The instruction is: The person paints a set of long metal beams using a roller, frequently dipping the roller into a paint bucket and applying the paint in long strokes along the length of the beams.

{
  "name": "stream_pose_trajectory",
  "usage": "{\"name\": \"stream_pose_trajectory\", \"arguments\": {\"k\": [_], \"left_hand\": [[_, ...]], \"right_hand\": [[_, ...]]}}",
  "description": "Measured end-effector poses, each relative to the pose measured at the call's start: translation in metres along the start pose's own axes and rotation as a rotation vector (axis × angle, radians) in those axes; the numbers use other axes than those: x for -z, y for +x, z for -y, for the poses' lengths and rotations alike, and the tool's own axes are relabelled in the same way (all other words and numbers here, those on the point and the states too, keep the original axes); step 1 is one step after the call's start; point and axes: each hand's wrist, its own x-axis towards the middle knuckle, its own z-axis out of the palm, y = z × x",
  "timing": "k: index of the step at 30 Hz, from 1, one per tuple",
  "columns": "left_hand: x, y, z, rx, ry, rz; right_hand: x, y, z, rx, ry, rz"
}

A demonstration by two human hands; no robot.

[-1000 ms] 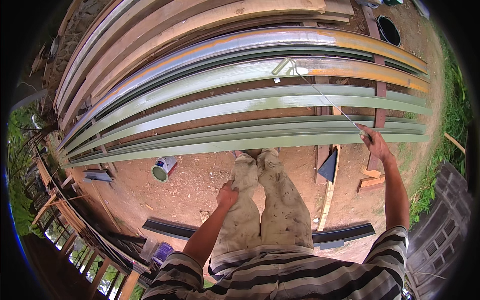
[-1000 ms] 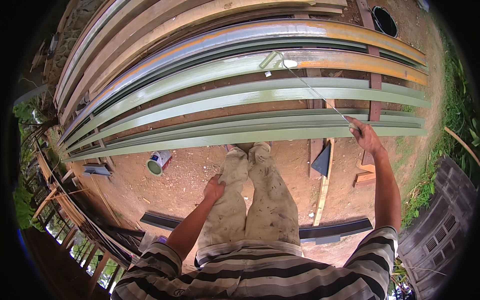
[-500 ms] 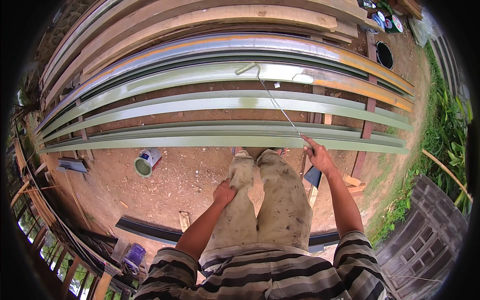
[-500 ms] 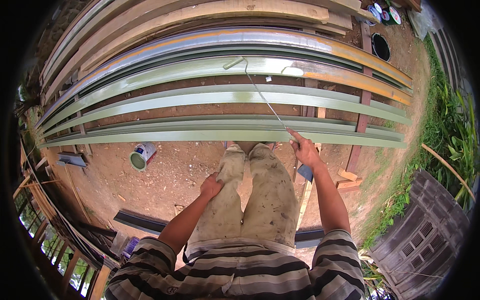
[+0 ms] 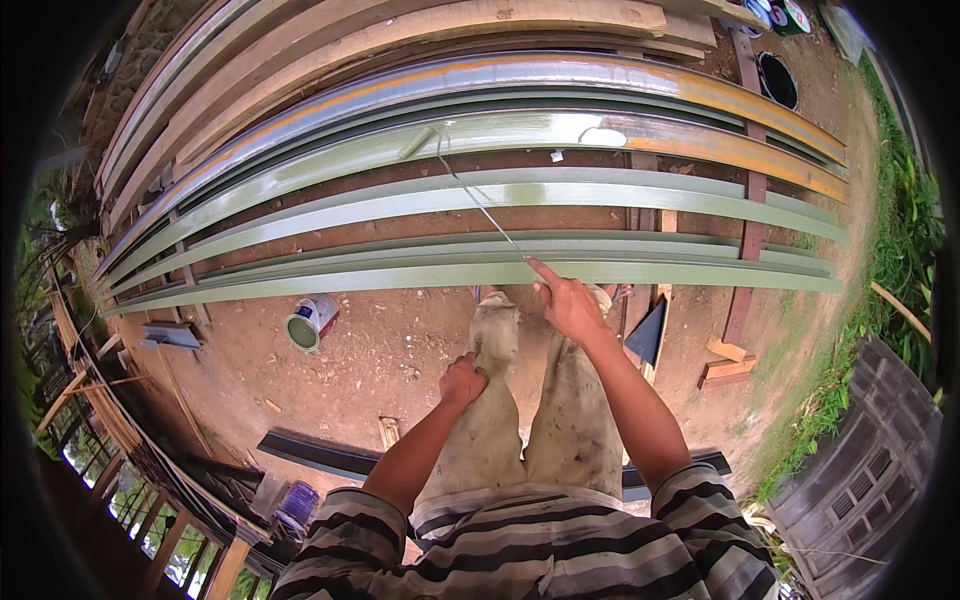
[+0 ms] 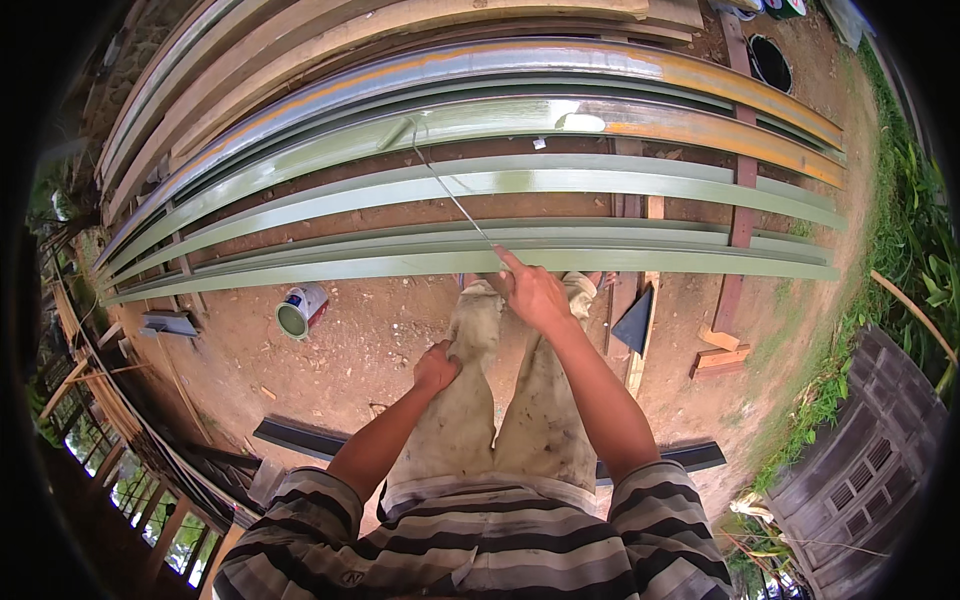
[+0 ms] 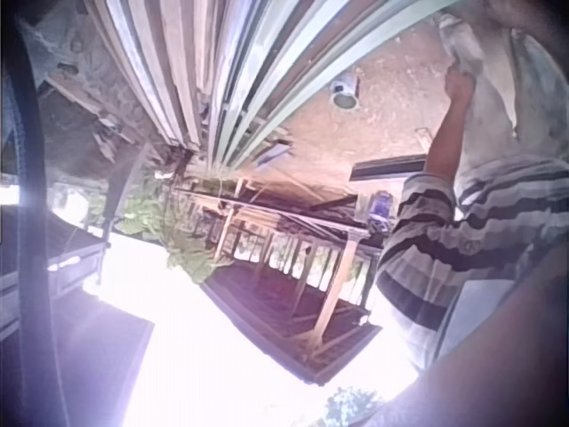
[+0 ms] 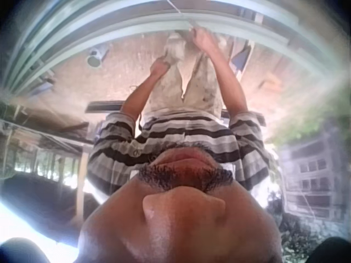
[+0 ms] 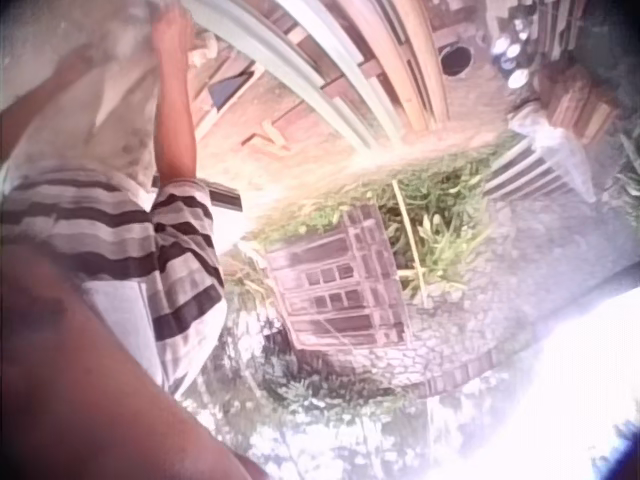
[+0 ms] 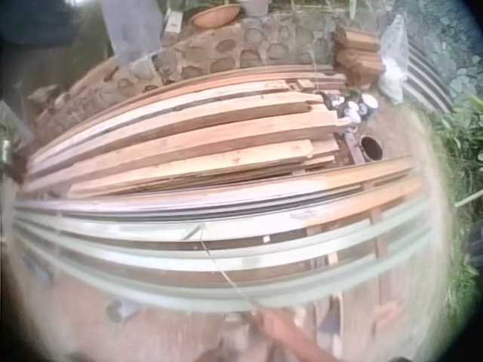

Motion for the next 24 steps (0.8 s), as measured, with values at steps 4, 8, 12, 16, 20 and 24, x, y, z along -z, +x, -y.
{"name": "stream_pose_trajectory", "arguments": {"k": [4, 8, 12, 16, 20, 24], "left_hand": [[-0.018, -0.003, -0.021, 0.023, 0.054, -0.003], [-0.037, -0.015, -0.047, 0.093, 0.092, 0.007], [-0.060, -0.021, -0.072, 0.088, 0.123, -0.029], [-0.084, -0.017, -0.097, 0.108, 0.217, -0.012], [-0.089, -0.018, -0.127, 0.135, 0.291, 0.005], [-0.090, -0.018, -0.145, 0.182, 0.344, 0.016]], "right_hand": [[0.000, 0.052, -0.006, 0.095, -0.027, -0.042], [0.042, 0.061, -0.046, 0.081, -0.080, -0.023], [0.108, 0.034, -0.128, 0.031, -0.150, -0.021], [0.176, -0.011, -0.221, -0.049, -0.203, -0.074], [0.247, -0.052, -0.303, -0.106, -0.196, -0.093], [0.305, -0.092, -0.376, -0.151, -0.226, -0.131]]}}
